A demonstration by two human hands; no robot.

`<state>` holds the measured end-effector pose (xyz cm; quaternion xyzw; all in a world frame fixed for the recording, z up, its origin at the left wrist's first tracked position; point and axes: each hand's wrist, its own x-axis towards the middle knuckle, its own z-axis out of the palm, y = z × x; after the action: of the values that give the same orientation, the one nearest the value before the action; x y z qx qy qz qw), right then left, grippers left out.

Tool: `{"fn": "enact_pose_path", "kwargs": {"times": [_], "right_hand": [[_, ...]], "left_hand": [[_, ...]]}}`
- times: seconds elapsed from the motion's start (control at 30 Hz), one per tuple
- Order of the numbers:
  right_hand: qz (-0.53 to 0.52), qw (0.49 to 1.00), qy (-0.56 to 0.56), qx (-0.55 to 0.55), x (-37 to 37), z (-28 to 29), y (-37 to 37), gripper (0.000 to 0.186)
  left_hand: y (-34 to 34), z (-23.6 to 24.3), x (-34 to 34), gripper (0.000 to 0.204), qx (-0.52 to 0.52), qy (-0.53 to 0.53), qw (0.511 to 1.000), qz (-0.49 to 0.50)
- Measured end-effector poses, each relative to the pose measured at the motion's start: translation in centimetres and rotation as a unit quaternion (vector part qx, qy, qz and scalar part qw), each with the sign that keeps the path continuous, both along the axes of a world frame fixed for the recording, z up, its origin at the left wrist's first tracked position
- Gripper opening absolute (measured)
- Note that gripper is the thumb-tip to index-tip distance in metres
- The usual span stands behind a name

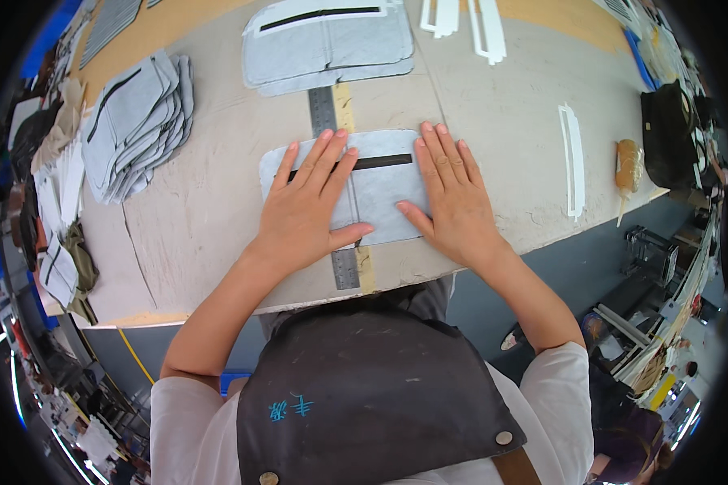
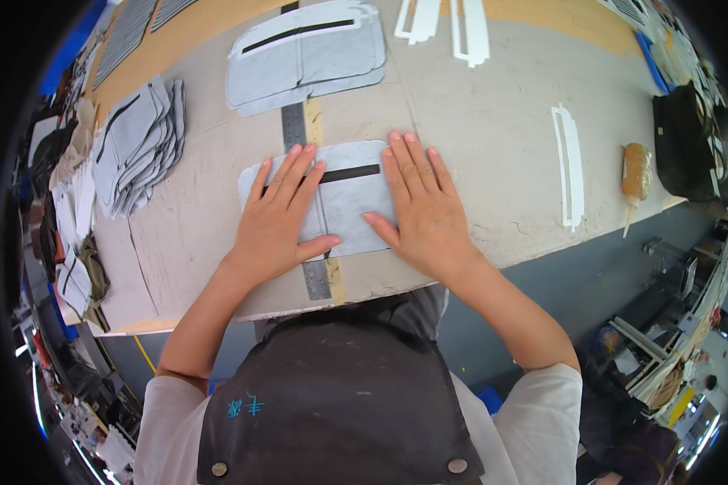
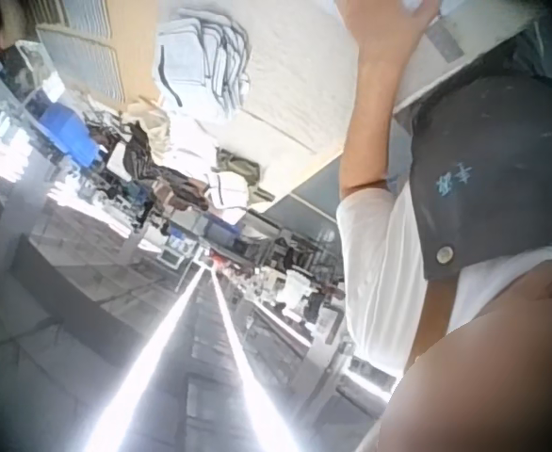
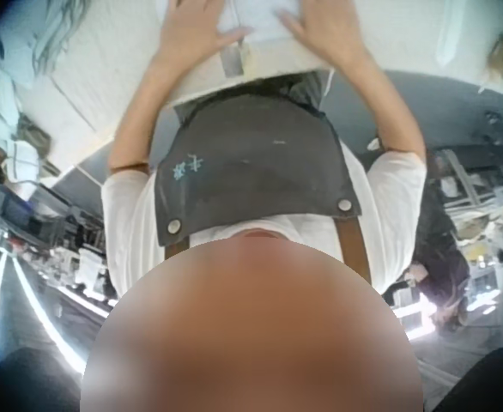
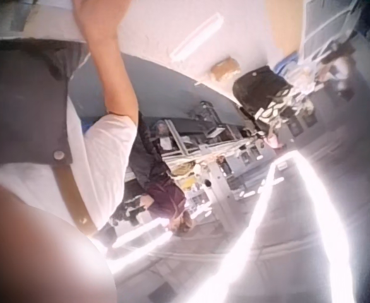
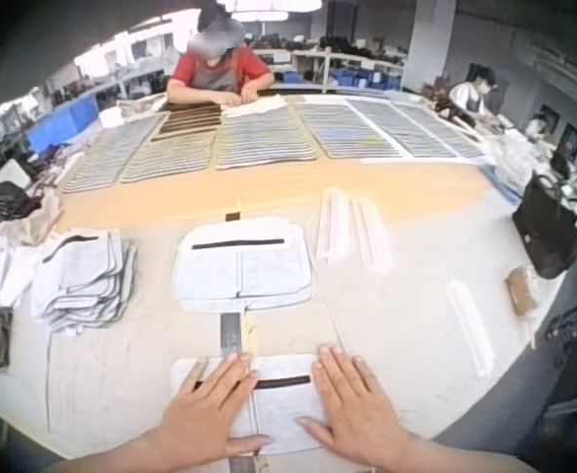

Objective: Applying glue to and assembling small white fabric pouch components in a workshop.

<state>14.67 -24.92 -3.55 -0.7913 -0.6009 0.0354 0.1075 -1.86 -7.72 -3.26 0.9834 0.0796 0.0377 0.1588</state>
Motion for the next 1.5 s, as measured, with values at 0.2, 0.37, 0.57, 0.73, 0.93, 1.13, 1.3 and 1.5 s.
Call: {"fn": "enact_pose_path", "kwargs": {"times": [0.2, 0.37, 0.57, 0.73, 0.93, 1.13, 1.3, 1.5], "right_hand": [[-0.080, 0.990, 0.079, 0.087, 2.1, 1.5, -4.2, 0.057], [-0.336, 0.845, 0.292, 0.296, 5.1, 1.6, -12.0, 0.038], [-0.479, 0.538, 0.583, 0.376, 7.3, 3.0, -18.5, 0.039], [-0.422, 0.462, 0.692, 0.361, 8.1, 2.6, -19.1, 0.039], [-0.309, 0.254, 0.816, 0.417, 9.5, 1.0, -20.7, 0.040], [-0.442, 0.488, 0.666, 0.351, 9.3, 2.9, -18.7, 0.040], [-0.452, 0.578, 0.550, 0.400, 8.7, 3.7, -17.1, 0.036], [-0.419, 0.748, 0.308, 0.413, 8.8, 3.6, -13.0, 0.037]], "left_hand": [[0.1, 2.0, 0.7, 0.088, 0.020, 0.066, 0.998, -0.005], [-2.5, 2.6, 6.8, 0.070, -0.053, -0.074, 0.994, -0.066], [-11.6, 0.5, 19.1, 0.032, -0.157, -0.196, 0.931, -0.264], [-16.5, -1.7, 23.9, 0.031, -0.165, -0.188, 0.922, -0.295], [-19.2, -2.0, 25.1, 0.030, -0.138, -0.196, 0.922, -0.304], [-20.7, -2.7, 26.3, 0.018, -0.118, -0.165, 0.962, -0.185], [-18.4, -0.8, 25.2, 0.009, -0.324, -0.284, 0.900, -0.066], [-10.2, 5.4, 17.1, 0.012, -0.460, -0.239, 0.854, -0.039]]}}
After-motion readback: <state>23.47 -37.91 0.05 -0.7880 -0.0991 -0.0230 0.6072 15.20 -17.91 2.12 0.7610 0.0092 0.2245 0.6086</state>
